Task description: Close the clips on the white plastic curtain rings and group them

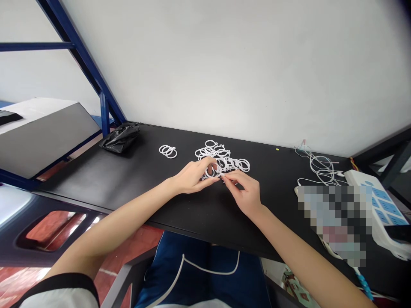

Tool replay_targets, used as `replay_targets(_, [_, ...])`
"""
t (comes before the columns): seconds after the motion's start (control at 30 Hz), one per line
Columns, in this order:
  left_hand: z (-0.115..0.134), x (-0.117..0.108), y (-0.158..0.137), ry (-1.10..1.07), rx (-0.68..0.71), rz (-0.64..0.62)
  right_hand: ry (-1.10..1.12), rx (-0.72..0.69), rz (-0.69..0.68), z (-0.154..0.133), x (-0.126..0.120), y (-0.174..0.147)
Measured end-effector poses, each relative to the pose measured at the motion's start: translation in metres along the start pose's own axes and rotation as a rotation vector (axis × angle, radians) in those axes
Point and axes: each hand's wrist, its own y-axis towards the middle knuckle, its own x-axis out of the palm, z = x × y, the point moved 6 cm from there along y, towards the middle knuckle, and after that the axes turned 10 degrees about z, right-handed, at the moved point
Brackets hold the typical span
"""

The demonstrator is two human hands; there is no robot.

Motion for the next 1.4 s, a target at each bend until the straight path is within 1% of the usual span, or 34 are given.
replay_targets(0.17, [0.003,-0.005,0.001,0.093,0.091,0.052,-0.004,0.001,0.017,-0.004,-0.001,0.002])
replay_targets(0.43, [0.003,-0.008,0.002,0.163,0.129,0.099,-0.017,-0.003,0.035,-0.006,-0.001,0.003])
replay_targets(0.77, [-0.001,-0.005,0.003,0.248,0.125,0.073,-0.001,0.006,0.012,-0.007,-0.001,0.003])
replay_targets(0.87, [-0.006,-0.009,0.005,0.27,0.102,0.085,-0.009,0.013,0.016,-0.008,-0.001,0.004])
replay_targets(0.97, [-0.016,-0.02,0.008,0.334,0.025,0.114,-0.002,0.017,0.02,-0.009,-0.002,0.005])
replay_targets(1.07, [-0.035,-0.037,0.008,0.463,-0.103,0.128,-0.002,0.014,0.031,-0.009,-0.003,0.005])
replay_targets(1.17, [-0.065,-0.06,0.003,0.643,-0.302,0.133,-0.01,0.01,0.042,-0.009,-0.005,0.005])
replay_targets(1.27, [-0.094,-0.081,-0.007,0.747,-0.489,0.077,-0.008,0.005,0.048,-0.011,-0.005,0.006])
replay_targets(1.3, [-0.101,-0.089,-0.01,0.768,-0.534,0.084,-0.005,0.002,0.048,-0.012,-0.005,0.006])
replay_targets(1.37, [-0.111,-0.103,-0.015,0.8,-0.61,0.138,0.0,-0.005,0.043,-0.013,-0.005,0.007])
replay_targets(1.4, [-0.115,-0.107,-0.018,0.804,-0.653,0.139,0.001,-0.008,0.04,-0.014,-0.004,0.007])
